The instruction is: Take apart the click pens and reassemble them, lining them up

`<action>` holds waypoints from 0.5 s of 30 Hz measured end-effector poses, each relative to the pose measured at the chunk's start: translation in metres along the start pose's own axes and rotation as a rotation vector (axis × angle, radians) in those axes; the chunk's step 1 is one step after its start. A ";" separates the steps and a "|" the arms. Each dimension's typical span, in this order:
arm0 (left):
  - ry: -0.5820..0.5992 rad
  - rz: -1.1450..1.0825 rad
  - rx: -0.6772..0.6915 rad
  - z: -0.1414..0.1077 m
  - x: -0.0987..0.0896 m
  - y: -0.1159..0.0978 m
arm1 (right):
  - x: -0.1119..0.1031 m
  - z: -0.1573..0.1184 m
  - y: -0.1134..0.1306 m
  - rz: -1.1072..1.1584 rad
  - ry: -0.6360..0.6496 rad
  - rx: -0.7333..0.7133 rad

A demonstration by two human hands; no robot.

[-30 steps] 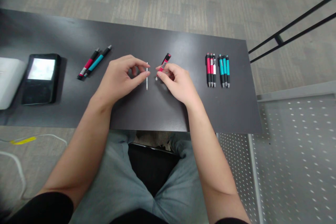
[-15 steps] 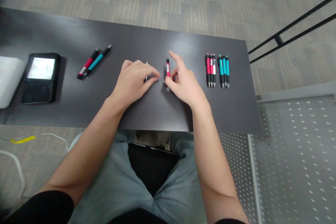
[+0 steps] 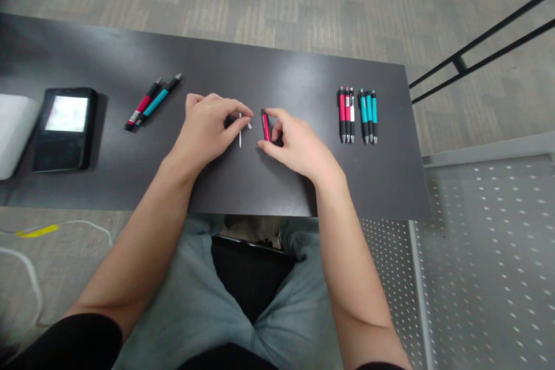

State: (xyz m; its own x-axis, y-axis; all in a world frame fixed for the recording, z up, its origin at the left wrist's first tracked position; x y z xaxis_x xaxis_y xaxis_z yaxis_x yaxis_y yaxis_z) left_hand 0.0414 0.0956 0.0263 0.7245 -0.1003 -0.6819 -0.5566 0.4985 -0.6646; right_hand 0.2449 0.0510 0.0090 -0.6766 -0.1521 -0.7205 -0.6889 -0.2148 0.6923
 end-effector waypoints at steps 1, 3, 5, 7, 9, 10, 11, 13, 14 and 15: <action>-0.015 0.004 0.009 -0.001 -0.002 0.000 | -0.001 -0.001 -0.002 0.003 0.014 -0.010; -0.058 0.012 0.024 -0.002 -0.008 0.002 | -0.004 -0.002 -0.006 -0.007 0.025 -0.032; -0.104 0.006 0.021 -0.002 -0.017 0.007 | -0.008 -0.002 -0.011 -0.029 0.005 -0.048; -0.132 -0.010 0.001 -0.002 -0.026 0.014 | -0.009 0.000 -0.014 -0.054 -0.010 -0.054; -0.145 -0.013 -0.027 -0.002 -0.036 0.023 | -0.006 0.003 -0.014 -0.075 -0.013 -0.060; -0.153 -0.008 -0.038 -0.002 -0.041 0.027 | -0.004 0.005 -0.013 -0.083 -0.011 -0.063; -0.167 -0.001 -0.045 -0.002 -0.047 0.031 | -0.002 0.006 -0.010 -0.091 -0.010 -0.065; -0.199 0.011 -0.048 -0.003 -0.057 0.039 | 0.001 0.007 -0.004 -0.115 -0.017 -0.059; -0.215 0.012 -0.046 -0.004 -0.062 0.043 | 0.002 0.007 -0.001 -0.130 -0.020 -0.053; -0.226 0.010 -0.046 -0.005 -0.065 0.047 | 0.001 0.006 0.001 -0.145 -0.026 -0.043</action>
Point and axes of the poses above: each hand's wrist, its own z-axis towards the middle knuckle, its own x-axis out of the palm, y = z × x, the point moved 9 cm from there along z, towards the middle knuckle, and after that the axes turned 6 degrees about -z, right-handed, at the moved point
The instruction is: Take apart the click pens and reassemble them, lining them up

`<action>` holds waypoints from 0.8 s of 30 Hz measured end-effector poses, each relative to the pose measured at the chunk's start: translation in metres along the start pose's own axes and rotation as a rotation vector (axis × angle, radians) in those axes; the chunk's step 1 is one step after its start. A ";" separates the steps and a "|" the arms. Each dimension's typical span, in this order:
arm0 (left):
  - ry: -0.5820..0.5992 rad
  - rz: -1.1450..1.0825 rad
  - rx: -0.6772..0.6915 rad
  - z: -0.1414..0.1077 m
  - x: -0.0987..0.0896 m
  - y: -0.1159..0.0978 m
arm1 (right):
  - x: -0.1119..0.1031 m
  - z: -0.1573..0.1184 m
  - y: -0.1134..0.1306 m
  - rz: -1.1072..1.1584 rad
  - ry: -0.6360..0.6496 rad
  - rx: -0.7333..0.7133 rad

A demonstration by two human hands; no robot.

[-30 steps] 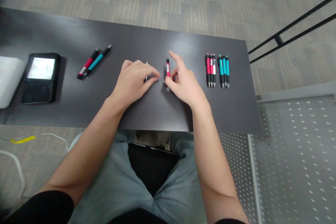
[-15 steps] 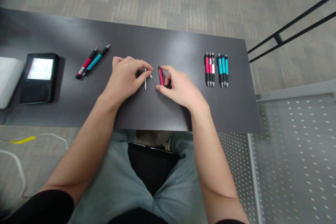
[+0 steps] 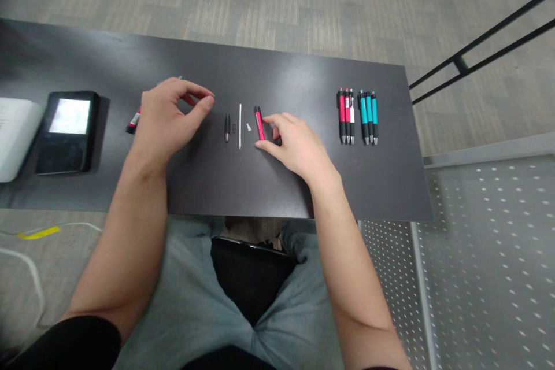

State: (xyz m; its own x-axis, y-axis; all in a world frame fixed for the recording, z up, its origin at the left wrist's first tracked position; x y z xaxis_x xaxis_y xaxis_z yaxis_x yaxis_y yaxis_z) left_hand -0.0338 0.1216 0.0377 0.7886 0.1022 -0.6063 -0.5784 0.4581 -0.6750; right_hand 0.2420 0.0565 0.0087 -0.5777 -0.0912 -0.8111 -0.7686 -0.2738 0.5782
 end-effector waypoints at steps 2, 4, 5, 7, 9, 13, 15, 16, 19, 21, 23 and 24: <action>-0.003 -0.016 -0.004 0.000 -0.003 0.009 | -0.006 -0.004 0.000 -0.018 -0.019 0.026; 0.037 -0.043 -0.017 -0.001 0.000 0.018 | -0.015 -0.009 -0.004 -0.003 -0.031 0.029; 0.071 -0.062 -0.031 -0.001 0.003 0.022 | -0.019 -0.012 -0.005 0.020 -0.030 0.001; 0.139 -0.100 -0.065 -0.004 0.008 0.027 | -0.024 -0.018 -0.008 0.066 0.036 -0.038; 0.190 -0.116 -0.090 -0.007 0.012 0.026 | -0.029 -0.023 -0.010 0.093 0.093 -0.013; 0.258 -0.086 -0.121 -0.009 0.015 0.008 | -0.054 -0.029 -0.006 0.082 -0.030 0.156; 0.282 -0.057 -0.157 -0.008 0.017 -0.001 | -0.061 -0.030 0.001 0.068 -0.080 0.213; 0.294 -0.040 -0.169 -0.007 0.019 -0.005 | -0.062 -0.029 0.005 0.066 -0.090 0.228; 0.316 -0.005 -0.191 -0.007 0.024 -0.014 | -0.055 -0.025 0.018 0.057 -0.070 0.233; 0.296 0.017 -0.184 -0.007 0.026 -0.019 | -0.043 -0.020 0.031 0.015 -0.041 0.200; 0.261 0.041 -0.148 -0.007 0.027 -0.026 | -0.032 -0.015 0.047 -0.057 -0.039 0.150; 0.249 0.051 -0.126 -0.007 0.027 -0.031 | -0.026 -0.013 0.055 -0.095 -0.046 0.133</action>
Point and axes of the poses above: each hand's wrist, its own z-axis towards the middle knuckle, its own x-axis out of the palm, y = z × x, the point moved 9 cm from there along z, towards the middle knuckle, and after that the axes turned 6 degrees about -z, right-handed, at the moved point
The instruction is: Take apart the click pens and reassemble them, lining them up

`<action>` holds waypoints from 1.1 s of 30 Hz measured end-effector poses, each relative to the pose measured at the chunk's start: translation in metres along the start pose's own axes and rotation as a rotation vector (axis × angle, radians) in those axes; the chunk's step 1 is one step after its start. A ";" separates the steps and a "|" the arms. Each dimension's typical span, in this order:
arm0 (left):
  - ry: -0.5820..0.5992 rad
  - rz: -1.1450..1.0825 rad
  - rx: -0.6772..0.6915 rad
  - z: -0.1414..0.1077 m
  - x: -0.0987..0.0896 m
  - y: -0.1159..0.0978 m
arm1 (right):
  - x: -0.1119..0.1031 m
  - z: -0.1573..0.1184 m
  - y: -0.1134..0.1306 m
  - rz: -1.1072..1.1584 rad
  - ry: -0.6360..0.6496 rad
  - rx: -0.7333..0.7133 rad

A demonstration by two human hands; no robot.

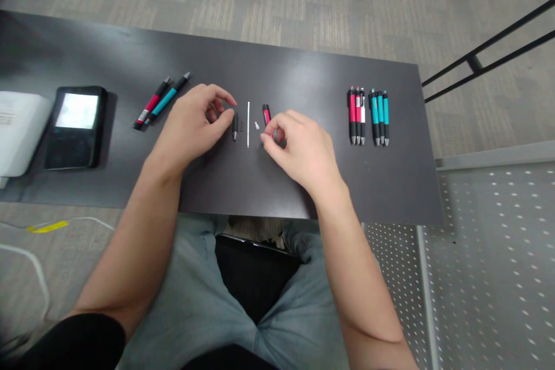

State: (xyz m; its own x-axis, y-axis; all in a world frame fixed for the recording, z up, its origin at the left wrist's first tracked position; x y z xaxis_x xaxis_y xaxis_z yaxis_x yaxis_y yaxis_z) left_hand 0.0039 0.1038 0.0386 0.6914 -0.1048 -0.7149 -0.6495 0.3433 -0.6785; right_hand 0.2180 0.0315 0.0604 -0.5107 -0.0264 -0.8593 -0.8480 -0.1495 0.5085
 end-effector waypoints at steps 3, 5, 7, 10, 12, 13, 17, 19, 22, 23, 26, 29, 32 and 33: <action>0.003 0.038 0.019 -0.003 0.006 -0.008 | 0.015 0.004 0.015 -0.108 -0.029 0.038; 0.022 0.071 -0.003 -0.005 0.009 -0.009 | 0.024 0.007 0.019 -0.171 -0.027 0.073; 0.043 0.096 -0.031 -0.006 0.011 -0.008 | 0.031 0.010 0.022 -0.218 -0.015 0.093; 0.067 0.117 -0.050 -0.007 0.007 -0.006 | 0.038 0.014 0.025 -0.261 0.008 0.113; 0.086 0.135 -0.054 -0.008 0.004 -0.006 | 0.039 0.016 0.028 -0.288 0.023 0.136; 0.096 0.149 -0.057 -0.009 0.002 -0.007 | 0.038 0.016 0.029 -0.302 0.035 0.152; 0.104 0.226 -0.084 -0.011 -0.005 -0.014 | 0.033 0.017 0.033 -0.365 0.131 0.223; 0.103 0.256 -0.100 -0.012 -0.007 -0.018 | 0.031 0.016 0.033 -0.401 0.187 0.253; 0.123 0.285 -0.144 -0.013 -0.007 -0.021 | 0.028 0.015 0.031 -0.451 0.261 0.300; 0.130 0.292 -0.158 -0.013 -0.008 -0.021 | 0.027 0.014 0.031 -0.463 0.283 0.311; 0.145 0.312 -0.196 -0.014 -0.010 -0.020 | 0.027 0.012 0.031 -0.476 0.329 0.323; 0.149 0.335 -0.227 -0.014 -0.013 -0.019 | 0.028 0.012 0.031 -0.464 0.347 0.323; 0.143 0.334 -0.254 -0.014 -0.012 -0.018 | 0.028 0.012 0.028 -0.451 0.359 0.323; 0.135 0.326 -0.258 -0.014 -0.011 -0.017 | 0.027 0.011 0.027 -0.443 0.362 0.323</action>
Point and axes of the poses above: each hand's wrist, its own z-axis towards the middle knuckle, its own x-axis out of the palm, y = z × x, the point moved 9 cm from there along z, towards the middle knuckle, and after that the axes turned 6 degrees about -z, right-handed, at the moved point
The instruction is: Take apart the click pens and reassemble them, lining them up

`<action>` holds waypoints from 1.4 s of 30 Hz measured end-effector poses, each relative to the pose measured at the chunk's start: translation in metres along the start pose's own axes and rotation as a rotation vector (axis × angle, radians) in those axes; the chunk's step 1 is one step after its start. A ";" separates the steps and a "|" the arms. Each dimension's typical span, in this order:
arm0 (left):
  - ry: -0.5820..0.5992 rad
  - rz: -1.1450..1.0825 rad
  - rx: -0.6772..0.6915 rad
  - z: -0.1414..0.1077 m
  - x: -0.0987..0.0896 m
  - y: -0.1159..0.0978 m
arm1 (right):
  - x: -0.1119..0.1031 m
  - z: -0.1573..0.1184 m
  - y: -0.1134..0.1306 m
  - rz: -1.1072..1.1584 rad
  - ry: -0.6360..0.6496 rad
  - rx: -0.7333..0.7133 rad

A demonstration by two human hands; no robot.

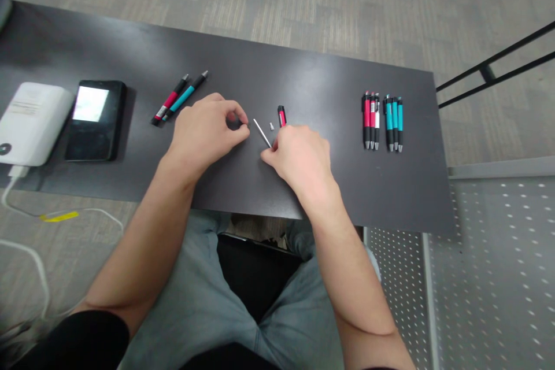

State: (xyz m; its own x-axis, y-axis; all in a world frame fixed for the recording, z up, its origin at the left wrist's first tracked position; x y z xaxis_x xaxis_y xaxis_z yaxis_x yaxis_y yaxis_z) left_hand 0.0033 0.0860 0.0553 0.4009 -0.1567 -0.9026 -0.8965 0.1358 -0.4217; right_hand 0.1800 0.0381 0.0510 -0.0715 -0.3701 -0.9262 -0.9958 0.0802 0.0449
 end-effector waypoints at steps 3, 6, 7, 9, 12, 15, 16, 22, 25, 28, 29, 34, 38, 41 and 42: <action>-0.035 -0.039 0.017 0.002 0.005 0.001 | -0.004 0.000 -0.009 0.129 -0.033 -0.048; -0.084 -0.068 0.068 0.004 0.012 0.002 | -0.015 -0.002 -0.022 0.474 -0.114 -0.152; -0.104 -0.075 0.089 0.005 0.014 0.002 | -0.018 -0.002 -0.029 0.593 -0.137 -0.179; -0.142 -0.085 0.126 0.007 0.017 0.003 | -0.020 0.000 -0.041 0.778 -0.164 -0.229; -0.156 -0.093 0.160 0.009 0.018 0.004 | -0.019 0.006 -0.054 0.981 -0.177 -0.288; -0.106 -0.095 0.194 0.012 0.019 0.001 | -0.013 0.016 -0.063 1.147 -0.184 -0.304; -0.082 -0.094 0.210 0.013 0.019 0.000 | -0.010 0.019 -0.065 1.183 -0.190 -0.305; 0.030 -0.289 0.340 0.014 0.015 -0.008 | -0.005 0.025 -0.069 1.241 -0.307 -0.332; 0.043 -0.533 0.413 0.012 0.008 -0.014 | -0.005 0.024 -0.073 1.169 -0.372 -0.276; 0.088 -0.790 0.464 0.009 0.007 -0.021 | -0.008 0.021 -0.073 1.174 -0.427 -0.283; 0.096 -0.853 0.473 0.009 0.007 -0.022 | -0.009 0.019 -0.072 1.204 -0.430 -0.311; 0.055 -0.969 0.471 0.009 0.007 -0.025 | -0.008 0.016 -0.070 1.264 -0.405 -0.322; 0.042 -0.975 0.465 0.009 0.007 -0.024 | -0.006 0.016 -0.072 1.231 -0.393 -0.268; 0.046 -0.977 0.474 0.009 0.006 -0.024 | -0.003 0.017 -0.069 1.222 -0.364 -0.265; 0.049 -0.979 0.479 0.009 0.006 -0.025 | -0.004 0.016 -0.068 1.241 -0.368 -0.285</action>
State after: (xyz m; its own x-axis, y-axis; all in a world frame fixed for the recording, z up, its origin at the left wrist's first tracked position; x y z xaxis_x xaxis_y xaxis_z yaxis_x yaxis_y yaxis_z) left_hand 0.0295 0.0903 0.0599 0.8833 -0.4416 -0.1577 -0.0225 0.2961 -0.9549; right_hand 0.2485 0.0492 0.0456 -0.9626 0.0818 -0.2581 -0.2614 -0.0311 0.9647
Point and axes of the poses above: each hand's wrist, its own z-axis towards the middle knuckle, its own x-axis out of the palm, y = z × x, the point moved 9 cm from there along z, towards the middle knuckle, and after that the axes turned 6 degrees about -z, right-handed, at the moved point
